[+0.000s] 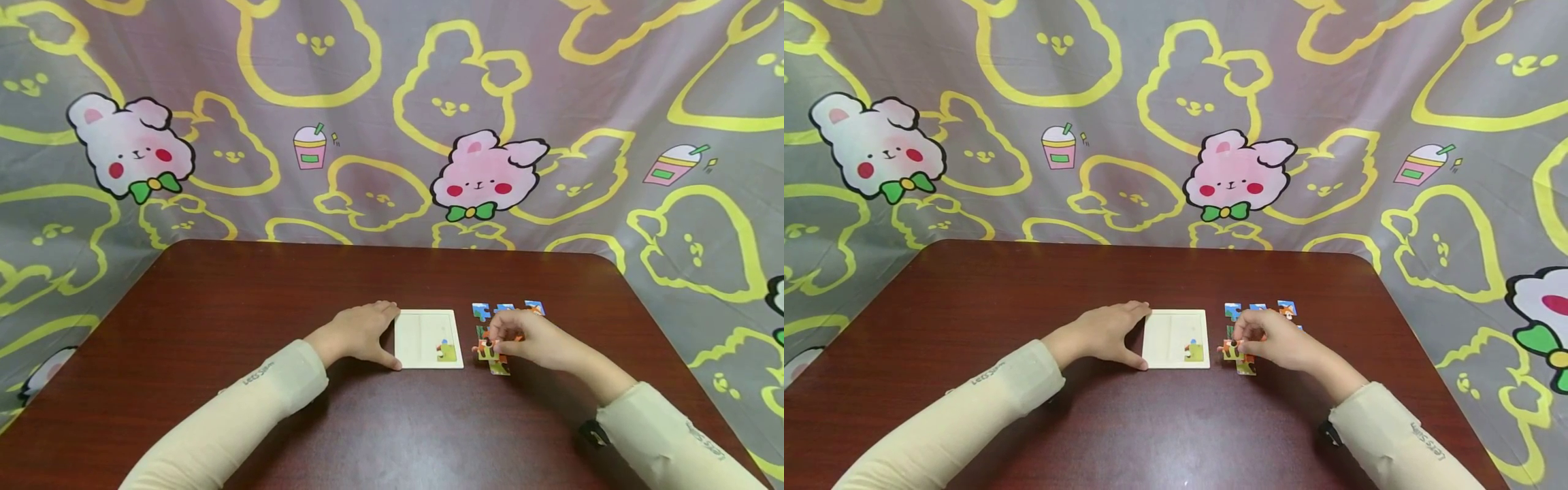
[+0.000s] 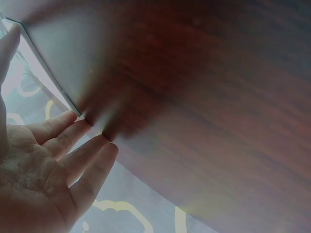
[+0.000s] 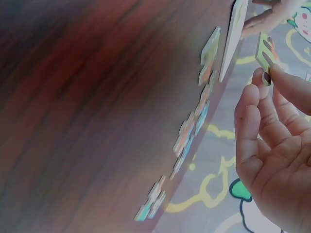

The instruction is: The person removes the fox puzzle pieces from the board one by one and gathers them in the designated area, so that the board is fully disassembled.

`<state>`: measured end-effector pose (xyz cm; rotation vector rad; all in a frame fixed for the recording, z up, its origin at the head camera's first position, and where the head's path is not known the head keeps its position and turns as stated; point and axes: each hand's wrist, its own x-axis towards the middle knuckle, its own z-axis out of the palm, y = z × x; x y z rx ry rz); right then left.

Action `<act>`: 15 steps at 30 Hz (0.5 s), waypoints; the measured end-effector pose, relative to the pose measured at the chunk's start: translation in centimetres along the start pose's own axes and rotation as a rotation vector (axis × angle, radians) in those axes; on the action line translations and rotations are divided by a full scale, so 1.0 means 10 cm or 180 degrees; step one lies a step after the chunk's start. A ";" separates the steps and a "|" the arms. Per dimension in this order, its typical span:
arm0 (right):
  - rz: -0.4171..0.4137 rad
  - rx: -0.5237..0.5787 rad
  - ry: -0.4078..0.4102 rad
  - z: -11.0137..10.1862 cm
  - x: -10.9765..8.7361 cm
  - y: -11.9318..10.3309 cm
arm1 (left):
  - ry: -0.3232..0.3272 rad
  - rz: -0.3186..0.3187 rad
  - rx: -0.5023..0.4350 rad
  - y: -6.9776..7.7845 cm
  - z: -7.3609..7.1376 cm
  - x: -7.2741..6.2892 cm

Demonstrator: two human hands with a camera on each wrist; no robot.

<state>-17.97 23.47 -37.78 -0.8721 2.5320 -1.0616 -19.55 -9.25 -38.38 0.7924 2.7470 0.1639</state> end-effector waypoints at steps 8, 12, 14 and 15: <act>-0.0052 0.0007 0.0133 -0.10 -0.15 0.07 | 0.0008 0.0000 -0.0007 -0.01 0.00 0.00; 0.0002 -0.0020 0.0186 -0.13 -0.23 0.12 | 0.0000 -0.0004 -0.0023 -0.01 -0.01 -0.01; 0.0074 -0.0031 0.0191 -0.15 -0.27 0.15 | -0.0013 -0.0002 -0.0038 0.00 -0.01 -0.01; 0.0107 -0.0041 0.0189 -0.16 -0.29 0.17 | -0.0017 0.0001 -0.0044 0.00 -0.01 -0.02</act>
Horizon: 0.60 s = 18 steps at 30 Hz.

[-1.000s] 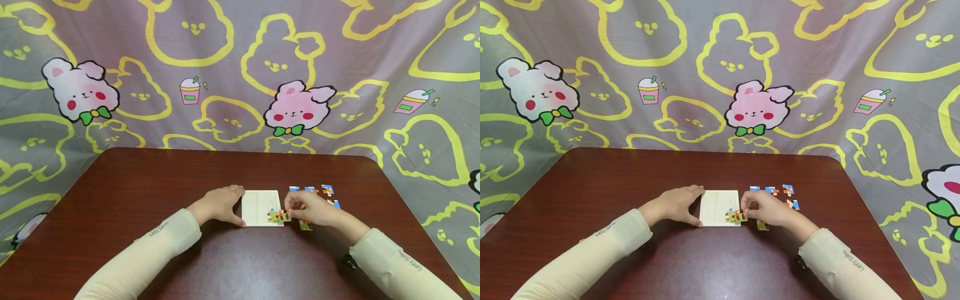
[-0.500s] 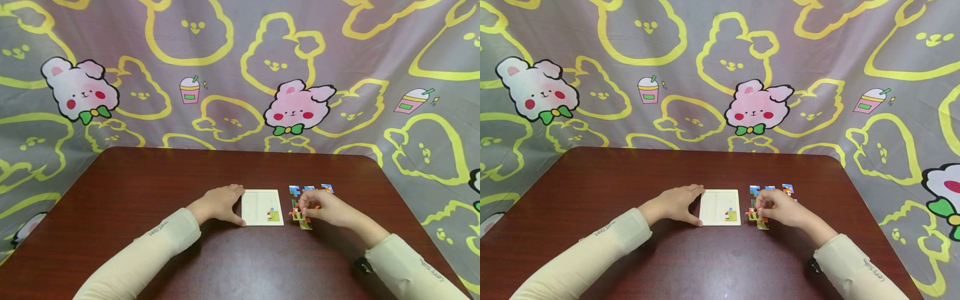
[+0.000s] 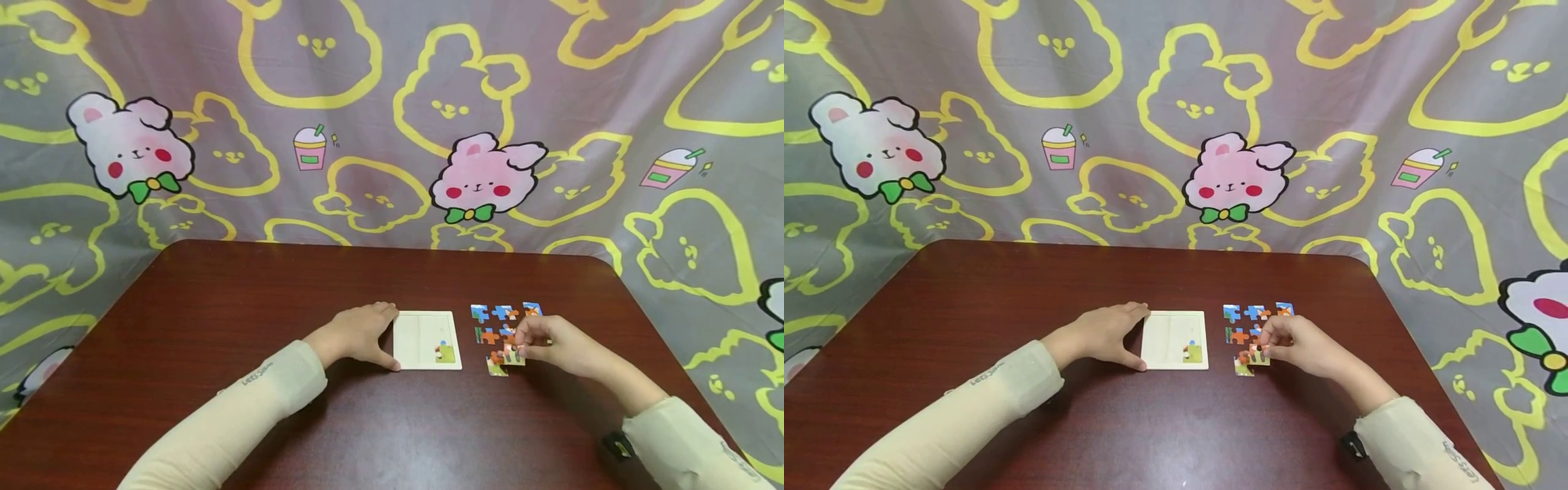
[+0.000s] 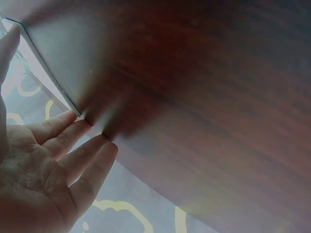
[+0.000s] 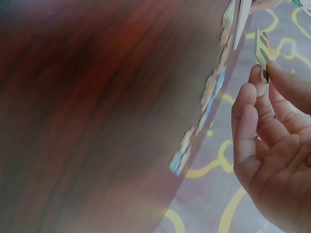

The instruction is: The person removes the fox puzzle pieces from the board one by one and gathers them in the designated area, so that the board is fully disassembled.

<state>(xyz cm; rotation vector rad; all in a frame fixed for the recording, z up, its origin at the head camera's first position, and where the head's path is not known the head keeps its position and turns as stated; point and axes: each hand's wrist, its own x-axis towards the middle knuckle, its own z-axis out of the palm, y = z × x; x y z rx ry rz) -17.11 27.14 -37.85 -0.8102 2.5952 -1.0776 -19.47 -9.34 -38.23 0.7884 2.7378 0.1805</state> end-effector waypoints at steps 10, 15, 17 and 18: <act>0.0135 0.0175 -0.0086 -0.04 -0.12 0.12 | 0.0000 0.0012 0.0008 -0.01 0.01 0.00; 0.0139 0.0280 -0.0165 -0.04 -0.13 0.16 | -0.0007 0.0009 0.0016 -0.01 0.01 0.00; 0.0137 0.0288 -0.0190 -0.03 -0.13 0.17 | -0.0004 0.0011 0.0005 0.00 0.01 0.00; 0.0121 0.0277 -0.0195 -0.03 -0.13 0.17 | -0.0002 0.0012 0.0000 0.00 0.01 0.00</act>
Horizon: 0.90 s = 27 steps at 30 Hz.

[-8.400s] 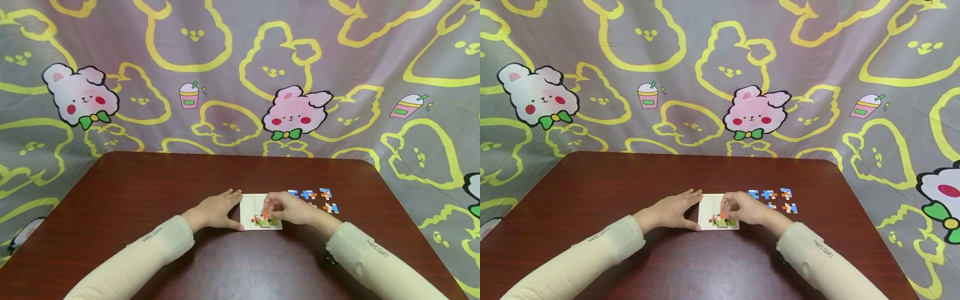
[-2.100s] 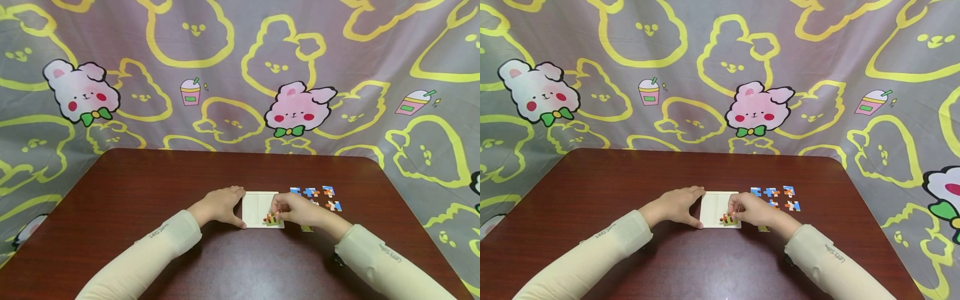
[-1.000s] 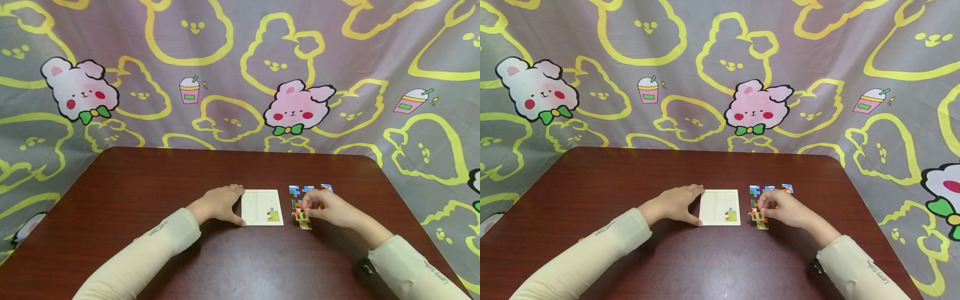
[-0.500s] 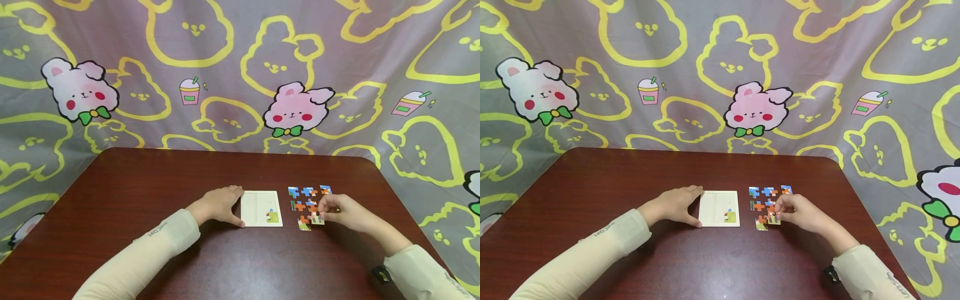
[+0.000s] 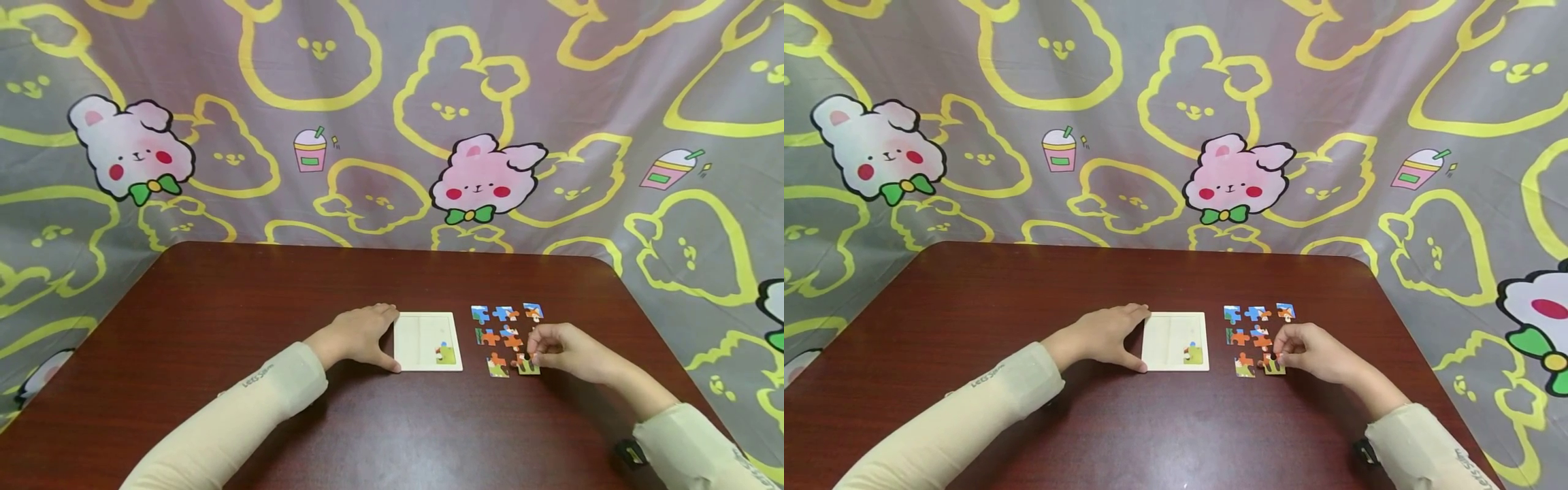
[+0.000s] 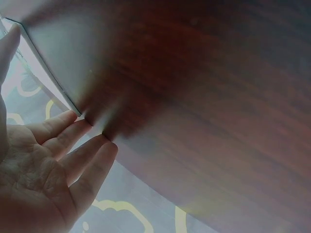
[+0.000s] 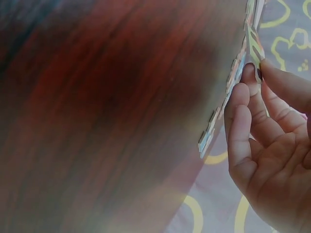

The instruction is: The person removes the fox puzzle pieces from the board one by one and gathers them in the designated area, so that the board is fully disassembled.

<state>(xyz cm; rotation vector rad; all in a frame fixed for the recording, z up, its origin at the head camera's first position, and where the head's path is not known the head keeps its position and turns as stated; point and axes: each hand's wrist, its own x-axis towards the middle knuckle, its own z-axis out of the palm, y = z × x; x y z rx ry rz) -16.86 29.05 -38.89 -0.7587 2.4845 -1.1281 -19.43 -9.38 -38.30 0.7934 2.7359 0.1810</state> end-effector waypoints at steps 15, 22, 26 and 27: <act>0.0092 -0.0297 0.0034 0.01 0.01 0.00 | 0.0010 0.0017 0.0021 -0.01 0.00 0.01; 0.0125 -0.0407 0.0082 -0.01 -0.02 0.02 | 0.0013 0.0017 0.0020 -0.01 0.01 0.01; 0.0165 -0.0464 0.0125 -0.03 -0.01 0.02 | 0.0017 0.0019 0.0025 -0.01 0.00 0.01; 0.0178 -0.0480 0.0135 -0.04 -0.01 0.01 | 0.0015 0.0019 0.0026 -0.01 0.00 0.01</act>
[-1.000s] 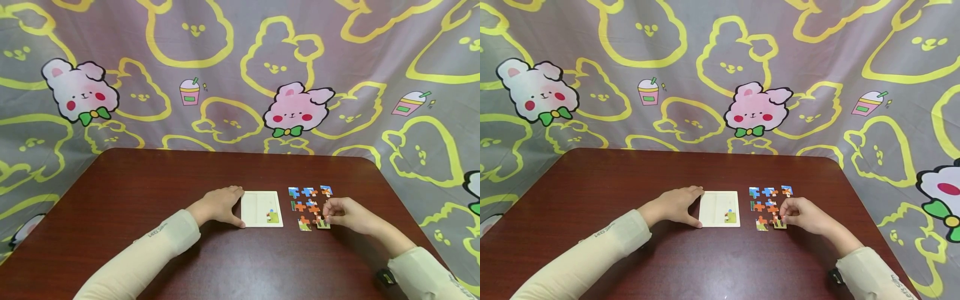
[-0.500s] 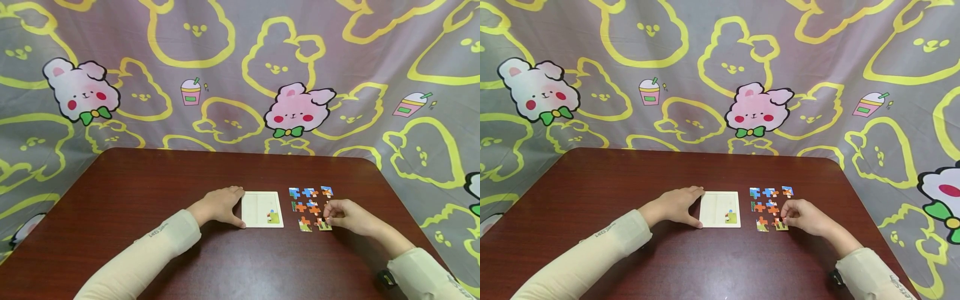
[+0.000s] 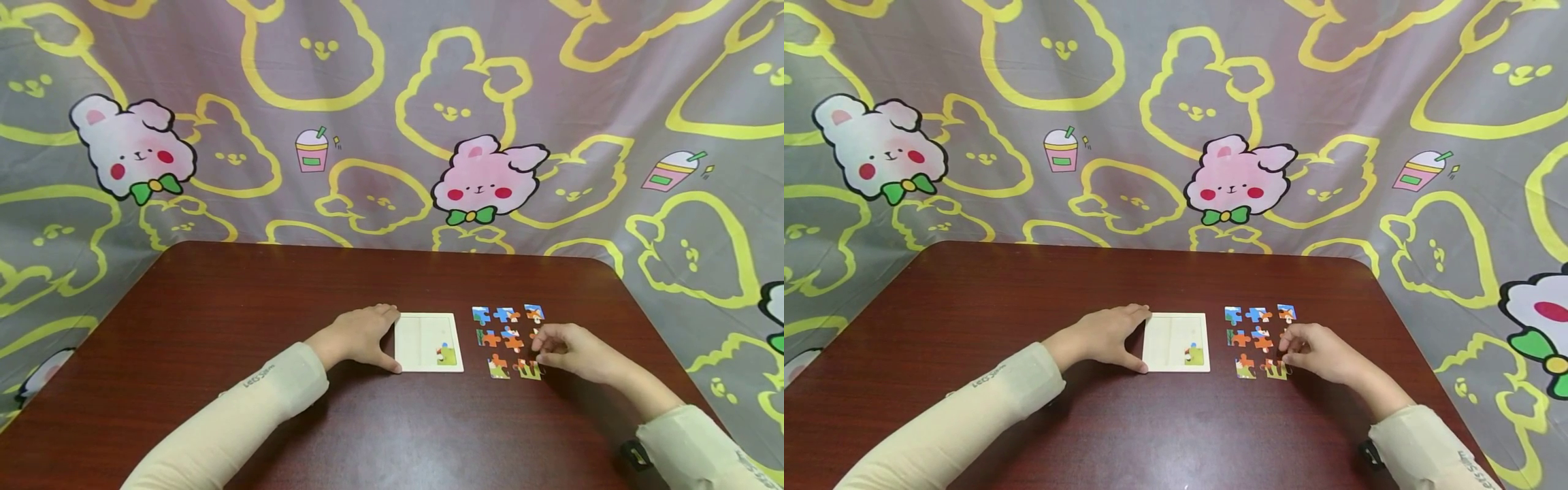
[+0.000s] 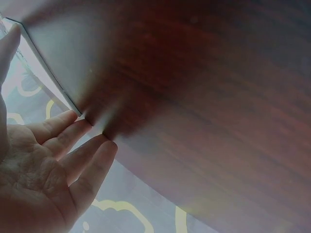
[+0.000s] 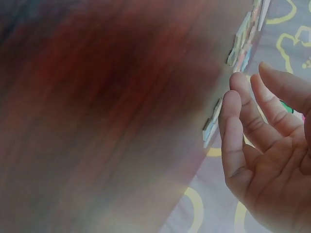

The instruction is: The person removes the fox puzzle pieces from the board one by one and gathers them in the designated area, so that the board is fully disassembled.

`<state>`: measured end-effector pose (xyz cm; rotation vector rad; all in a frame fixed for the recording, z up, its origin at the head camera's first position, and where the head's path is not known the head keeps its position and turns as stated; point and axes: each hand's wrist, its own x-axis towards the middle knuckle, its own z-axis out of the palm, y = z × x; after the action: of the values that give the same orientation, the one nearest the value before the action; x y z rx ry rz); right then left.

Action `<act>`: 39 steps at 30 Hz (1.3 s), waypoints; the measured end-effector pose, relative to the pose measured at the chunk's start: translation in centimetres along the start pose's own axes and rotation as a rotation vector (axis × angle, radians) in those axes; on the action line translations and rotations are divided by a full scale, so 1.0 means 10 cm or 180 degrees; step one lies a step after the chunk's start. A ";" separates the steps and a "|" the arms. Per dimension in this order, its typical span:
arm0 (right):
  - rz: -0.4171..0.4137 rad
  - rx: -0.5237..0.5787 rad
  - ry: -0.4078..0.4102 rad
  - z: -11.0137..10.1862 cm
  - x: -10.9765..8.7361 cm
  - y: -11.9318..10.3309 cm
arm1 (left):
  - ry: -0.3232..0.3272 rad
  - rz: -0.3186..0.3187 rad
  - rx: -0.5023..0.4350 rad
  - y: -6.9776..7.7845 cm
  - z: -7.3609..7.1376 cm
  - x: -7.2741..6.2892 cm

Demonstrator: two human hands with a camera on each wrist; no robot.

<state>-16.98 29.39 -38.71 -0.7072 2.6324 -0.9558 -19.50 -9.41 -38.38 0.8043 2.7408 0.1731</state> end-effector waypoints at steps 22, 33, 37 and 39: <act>-0.0205 -0.0079 -0.0125 0.14 0.38 -0.36 | -0.0002 0.0039 -0.0022 0.00 -0.01 -0.01; -0.0390 -0.0070 -0.0277 0.34 0.65 -0.58 | -0.0013 0.0043 -0.0011 -0.01 0.00 0.00; -0.0475 -0.0052 -0.0371 0.42 0.73 -0.61 | -0.0017 0.0048 -0.0009 -0.01 0.00 0.00; -0.0545 -0.0081 -0.0391 0.45 0.77 -0.62 | -0.0020 0.0050 -0.0005 -0.01 -0.01 0.00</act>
<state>-19.54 18.85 -38.55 -0.9783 2.5130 -0.8929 -19.53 -9.48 -38.32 0.8248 2.7289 0.1755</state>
